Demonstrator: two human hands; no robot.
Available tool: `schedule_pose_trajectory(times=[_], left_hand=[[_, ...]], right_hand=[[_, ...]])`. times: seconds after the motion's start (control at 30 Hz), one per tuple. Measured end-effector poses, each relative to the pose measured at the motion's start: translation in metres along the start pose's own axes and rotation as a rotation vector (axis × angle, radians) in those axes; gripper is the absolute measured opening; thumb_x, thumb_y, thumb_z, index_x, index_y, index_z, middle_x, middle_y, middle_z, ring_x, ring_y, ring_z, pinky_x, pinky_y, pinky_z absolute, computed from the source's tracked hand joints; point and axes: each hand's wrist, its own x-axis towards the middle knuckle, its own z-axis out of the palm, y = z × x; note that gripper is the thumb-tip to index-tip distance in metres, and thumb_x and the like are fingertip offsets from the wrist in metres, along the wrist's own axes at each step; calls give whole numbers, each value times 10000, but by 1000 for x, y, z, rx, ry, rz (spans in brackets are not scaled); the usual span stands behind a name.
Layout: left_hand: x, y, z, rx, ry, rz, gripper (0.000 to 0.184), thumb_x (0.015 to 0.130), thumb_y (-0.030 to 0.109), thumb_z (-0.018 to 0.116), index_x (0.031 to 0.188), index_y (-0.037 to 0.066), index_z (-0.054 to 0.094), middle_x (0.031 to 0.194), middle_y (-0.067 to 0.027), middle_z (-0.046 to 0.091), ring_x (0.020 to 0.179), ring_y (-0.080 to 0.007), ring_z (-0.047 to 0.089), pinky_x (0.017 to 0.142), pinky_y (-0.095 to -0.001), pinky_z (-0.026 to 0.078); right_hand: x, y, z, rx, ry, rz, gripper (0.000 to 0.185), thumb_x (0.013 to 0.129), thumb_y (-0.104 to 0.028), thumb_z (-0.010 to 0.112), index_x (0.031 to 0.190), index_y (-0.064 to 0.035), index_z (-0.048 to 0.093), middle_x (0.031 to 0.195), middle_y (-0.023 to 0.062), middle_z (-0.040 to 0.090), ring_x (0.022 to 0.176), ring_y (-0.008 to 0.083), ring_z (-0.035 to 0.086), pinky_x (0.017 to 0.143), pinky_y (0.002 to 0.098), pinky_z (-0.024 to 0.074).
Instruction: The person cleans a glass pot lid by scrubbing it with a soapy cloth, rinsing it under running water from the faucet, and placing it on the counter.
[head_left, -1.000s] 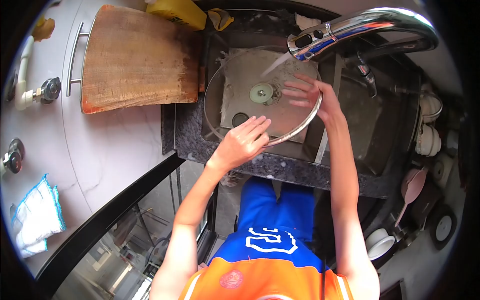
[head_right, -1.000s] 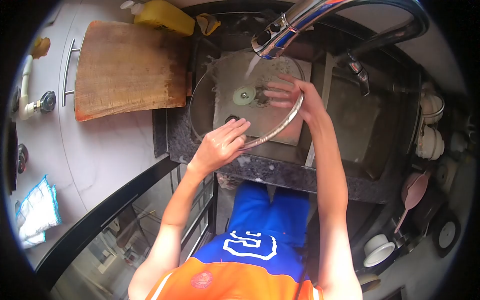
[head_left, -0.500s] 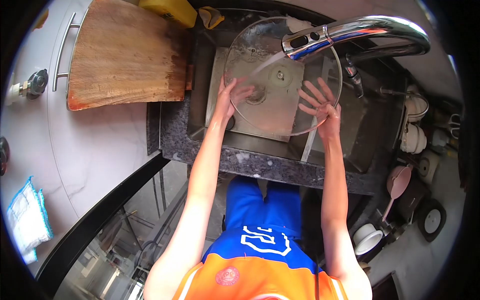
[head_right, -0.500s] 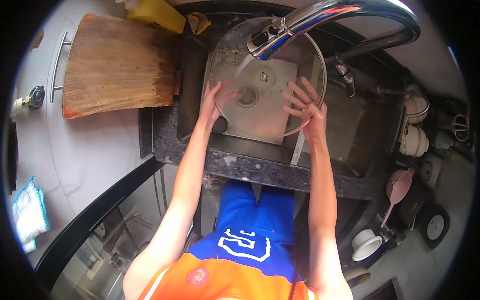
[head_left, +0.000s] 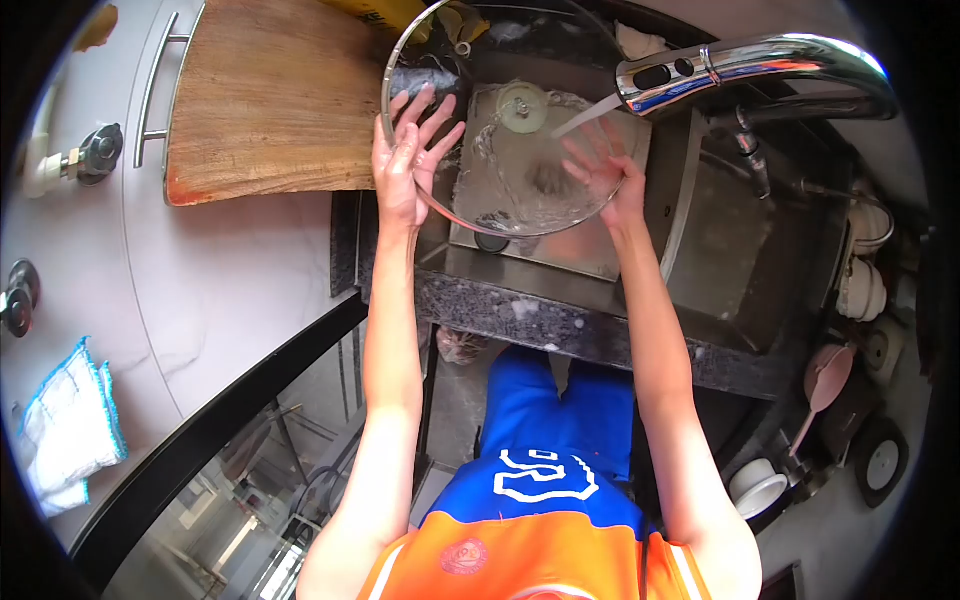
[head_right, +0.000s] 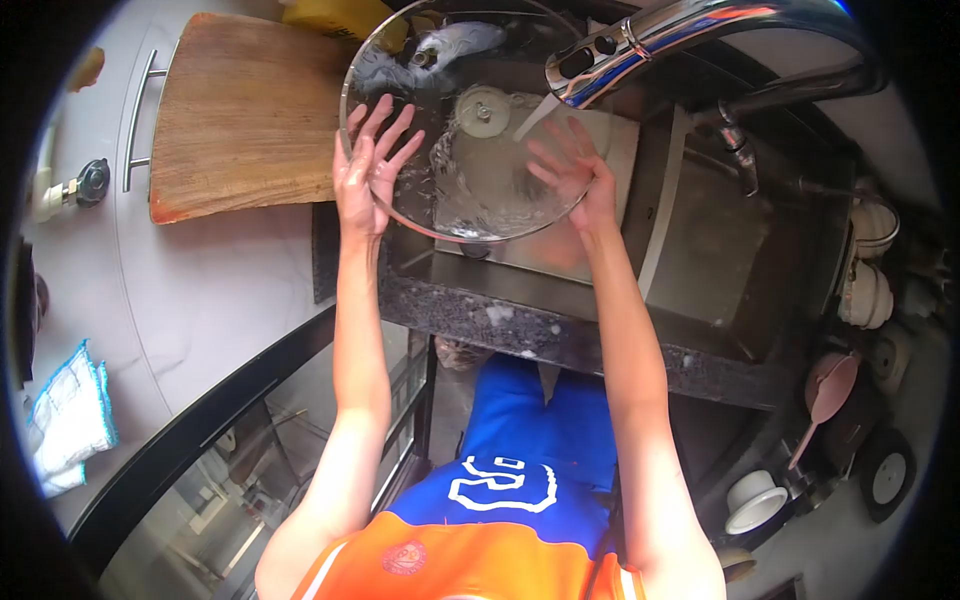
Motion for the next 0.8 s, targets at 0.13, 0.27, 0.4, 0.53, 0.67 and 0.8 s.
schedule_pose_trajectory(times=[0.13, 0.27, 0.4, 0.53, 0.67, 0.8], left_hand=[[-13, 29, 4, 93, 73, -116, 556, 882, -4, 506, 1374, -13, 248, 1434, -294, 324, 1290, -475, 404, 993, -624, 431], [-33, 29, 19, 137, 208, -301, 669, 737, -128, 391, 1377, -45, 216, 1427, -309, 307, 1289, -494, 394, 955, -607, 480], [-58, -5, 15, -77, 270, -432, 626, 721, -132, 391, 1323, -44, 248, 1428, -336, 277, 1279, -537, 371, 970, -684, 423], [-77, -39, 23, -303, 299, -513, 570, 681, -140, 397, 1235, -56, 292, 1445, -336, 245, 1307, -556, 310, 1000, -720, 366], [-77, -88, 17, -532, 234, -480, 702, 530, -139, 408, 1222, -25, 361, 1470, -318, 229, 1349, -550, 237, 1055, -746, 252], [-65, -133, 8, -698, 95, -363, 689, 581, -145, 427, 1245, 41, 401, 1502, -258, 248, 1371, -511, 236, 1069, -729, 246]], right_hand=[[-12, 15, 7, 75, 66, 99, 670, 797, -99, 415, 1455, -64, 289, 1477, 240, 336, 1298, 497, 387, 1057, 579, 373], [-48, -4, 2, 61, 193, 241, 686, 787, -86, 414, 1452, -14, 258, 1460, 273, 340, 1276, 507, 408, 1064, 555, 379], [-84, -49, 13, -100, 299, 277, 727, 787, -89, 410, 1467, 35, 182, 1443, 313, 334, 1244, 511, 442, 1044, 536, 408], [-97, -86, 22, -316, 357, 211, 731, 804, -105, 399, 1470, 63, 147, 1405, 334, 369, 1139, 486, 543, 941, 493, 502], [-94, -102, 29, -511, 340, 90, 712, 825, -141, 405, 1467, 59, 172, 1348, 319, 449, 1055, 421, 615, 842, 442, 561], [-79, -104, 38, -638, 274, -41, 656, 869, -199, 433, 1458, 31, 255, 1333, 273, 497, 1065, 379, 624, 861, 423, 546]])
